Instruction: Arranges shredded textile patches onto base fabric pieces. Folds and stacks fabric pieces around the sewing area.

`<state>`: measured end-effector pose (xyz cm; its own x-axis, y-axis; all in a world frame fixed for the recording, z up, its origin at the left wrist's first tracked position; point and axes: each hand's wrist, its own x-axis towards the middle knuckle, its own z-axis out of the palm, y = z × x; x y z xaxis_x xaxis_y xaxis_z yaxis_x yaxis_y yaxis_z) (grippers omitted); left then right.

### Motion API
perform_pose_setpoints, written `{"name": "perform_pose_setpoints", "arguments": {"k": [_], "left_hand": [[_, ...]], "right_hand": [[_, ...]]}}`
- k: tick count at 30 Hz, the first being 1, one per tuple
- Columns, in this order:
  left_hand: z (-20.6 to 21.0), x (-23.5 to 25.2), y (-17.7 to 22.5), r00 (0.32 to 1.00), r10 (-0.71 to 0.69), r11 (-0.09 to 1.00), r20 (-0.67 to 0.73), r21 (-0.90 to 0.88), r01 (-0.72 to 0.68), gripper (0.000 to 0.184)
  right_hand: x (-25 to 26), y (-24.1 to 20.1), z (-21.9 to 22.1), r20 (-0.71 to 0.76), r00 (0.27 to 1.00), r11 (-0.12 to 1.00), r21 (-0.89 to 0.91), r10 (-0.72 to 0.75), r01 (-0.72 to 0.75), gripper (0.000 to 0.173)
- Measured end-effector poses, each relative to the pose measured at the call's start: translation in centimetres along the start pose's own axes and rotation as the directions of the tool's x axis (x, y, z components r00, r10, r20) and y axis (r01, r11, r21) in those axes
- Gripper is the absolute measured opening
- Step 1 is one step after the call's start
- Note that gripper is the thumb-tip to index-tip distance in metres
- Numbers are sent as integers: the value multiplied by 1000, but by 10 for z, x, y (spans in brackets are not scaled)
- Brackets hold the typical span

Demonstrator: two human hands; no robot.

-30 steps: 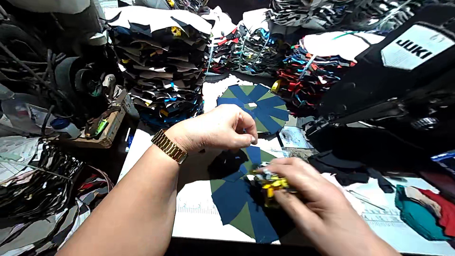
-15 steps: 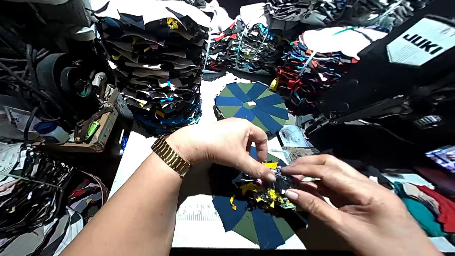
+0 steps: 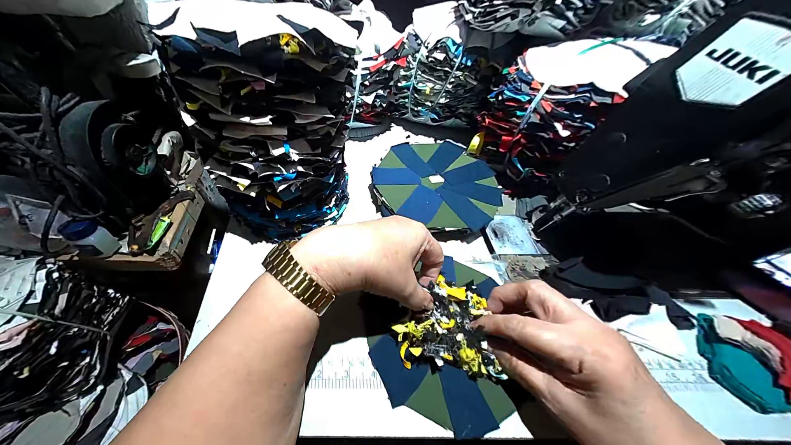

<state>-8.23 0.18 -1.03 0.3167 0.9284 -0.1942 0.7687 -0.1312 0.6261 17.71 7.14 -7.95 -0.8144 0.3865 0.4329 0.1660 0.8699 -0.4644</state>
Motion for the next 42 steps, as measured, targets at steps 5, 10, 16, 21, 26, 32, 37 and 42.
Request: {"name": "perform_pose_setpoints", "arguments": {"k": [5, 10, 16, 21, 26, 32, 37, 42], "left_hand": [[2, 2, 5, 997, -54, 998, 50, 21, 53, 22], [0, 0, 2, 998, -41, 999, 43, 14, 40, 19], [-5, -5, -6, 999, -31, 996, 27, -82, 33, 11], [-7, -7, 0, 982, -158, 985, 105, -50, 164, 18], [-7, -6, -2, 996, -81, 995, 49, -63, 84, 20], [-4, -2, -11, 997, -65, 998, -28, -13, 65, 21], [-2, 1, -9, 997, -71, 997, -38, 32, 73, 15], [-5, -3, -17, 1000, -14, 993, -5, -120, 13, 27]], "right_hand": [[3, -4, -26, 116, 993, 998, 55, -7, 1, 24], [10, -13, -14, -27, 999, 996, -81, 41, -43, 29], [24, -10, -1, -95, 995, 991, -135, -33, 20, 21], [34, -7, 12, -127, 989, 975, -221, -69, 40, 19], [38, -7, 14, -121, 992, 968, -250, -44, 13, 20], [41, -10, 13, -66, 996, 979, -199, -54, 40, 36], [43, -4, 22, -56, 995, 966, -251, -83, 66, 19], [42, -4, 17, -75, 996, 967, -255, -47, 26, 23]]}}
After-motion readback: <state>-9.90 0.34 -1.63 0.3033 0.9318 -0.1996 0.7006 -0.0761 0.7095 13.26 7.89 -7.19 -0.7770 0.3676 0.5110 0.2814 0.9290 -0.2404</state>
